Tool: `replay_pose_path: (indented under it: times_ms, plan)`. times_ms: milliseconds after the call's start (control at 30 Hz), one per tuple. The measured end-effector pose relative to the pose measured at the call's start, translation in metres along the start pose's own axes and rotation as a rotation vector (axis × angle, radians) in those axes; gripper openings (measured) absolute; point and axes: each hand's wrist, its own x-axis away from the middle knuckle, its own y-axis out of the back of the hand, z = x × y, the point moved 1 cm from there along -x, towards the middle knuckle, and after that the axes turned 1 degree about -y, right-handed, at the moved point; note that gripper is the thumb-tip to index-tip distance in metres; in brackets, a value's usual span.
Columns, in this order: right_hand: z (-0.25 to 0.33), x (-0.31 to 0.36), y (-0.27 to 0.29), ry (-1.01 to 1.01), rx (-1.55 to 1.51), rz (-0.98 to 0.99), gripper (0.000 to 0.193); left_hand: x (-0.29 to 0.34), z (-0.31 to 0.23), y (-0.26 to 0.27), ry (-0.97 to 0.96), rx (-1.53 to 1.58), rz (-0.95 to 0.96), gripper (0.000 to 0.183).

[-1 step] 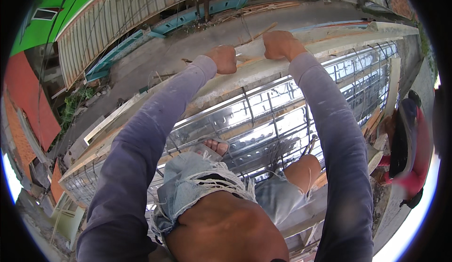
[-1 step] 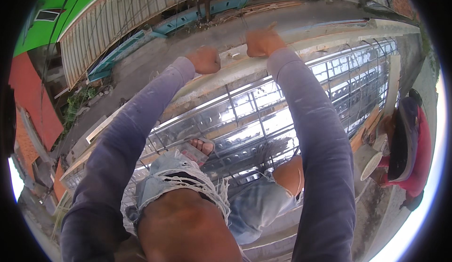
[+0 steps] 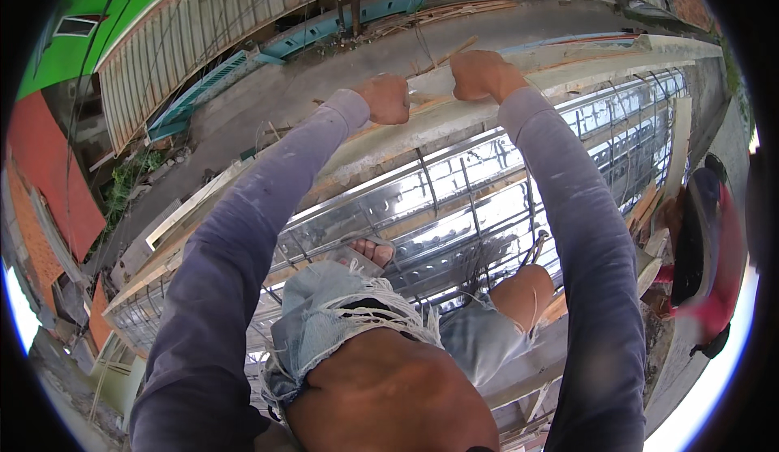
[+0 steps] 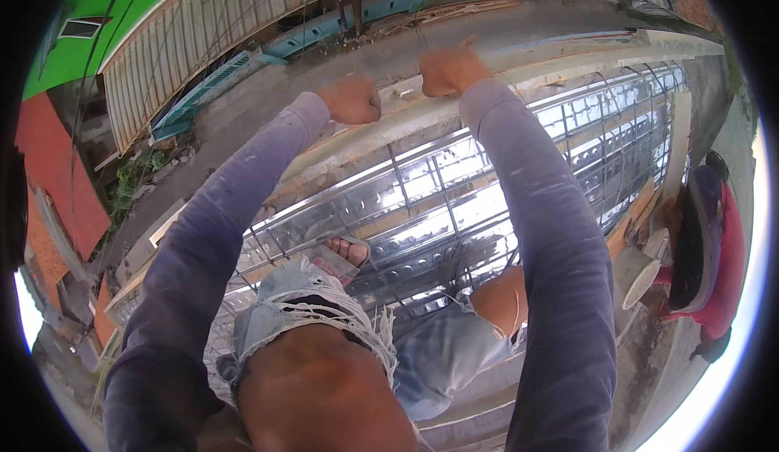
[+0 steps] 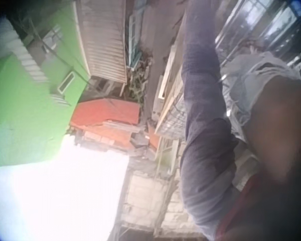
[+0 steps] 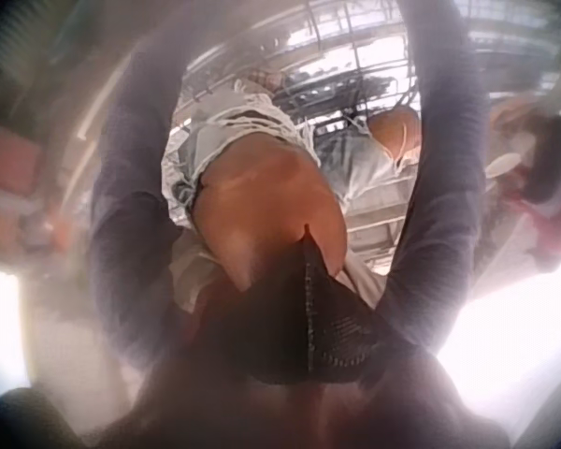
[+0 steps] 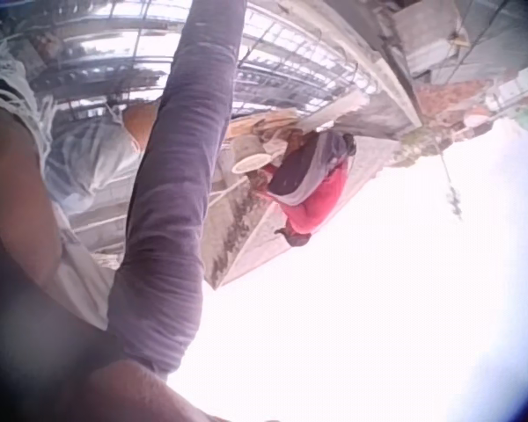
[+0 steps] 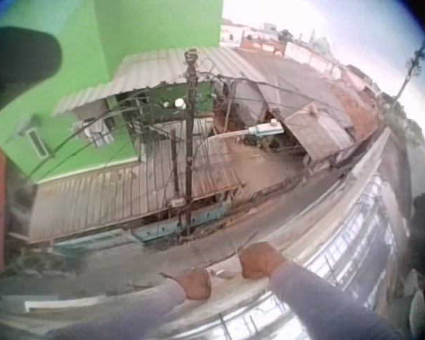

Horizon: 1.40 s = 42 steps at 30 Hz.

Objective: The person is assembling a rebar grid on a construction site. They use pliers to bend and tie wire around the intersections of the rebar, securing the grid structure. The person works methodically, moving along the grid to tie multiple points.

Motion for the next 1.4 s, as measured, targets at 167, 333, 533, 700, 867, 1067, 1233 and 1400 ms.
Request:
replay_pose_path:
  times_ms: [167, 333, 533, 700, 867, 1067, 1233, 1400]
  plan:
    - [-0.009, 0.004, 0.002, 0.026, -0.161, -0.01, 0.031, -0.001, -0.058, 0.065, -0.326, 0.201, 0.068, 0.036]
    - [-0.041, 0.005, -0.005, 0.008, -0.389, -0.049, 0.033, -0.061, -0.053, 0.075, -0.223, 0.482, 0.214, 0.034]
    - [-0.049, 0.005, -0.014, -0.097, -0.431, -0.119, 0.034, -0.076, -0.012, 0.058, -0.18, 1.121, 0.161, 0.031]
    - [-0.027, 0.022, -0.012, -0.121, -0.361, -0.22, 0.037, -0.116, -0.022, 0.034, -0.164, 0.91, -0.166, 0.035]
    - [-0.018, 0.021, -0.006, -0.15, -0.411, -0.196, 0.038, -0.168, -0.009, -0.011, 0.19, 0.256, -0.198, 0.046]
    - [-0.031, 0.013, -0.023, -0.161, -0.416, -0.259, 0.039, -0.126, 0.044, -0.014, 0.107, 0.196, 0.229, 0.038]
    - [-0.022, 0.019, -0.015, -0.14, -0.399, -0.256, 0.039, -0.027, 0.008, 0.045, -0.148, 0.229, 0.278, 0.038]
    - [-0.022, 0.018, -0.011, -0.168, -0.407, -0.251, 0.038, -0.074, -0.026, 0.067, -0.178, 0.583, 0.168, 0.029]
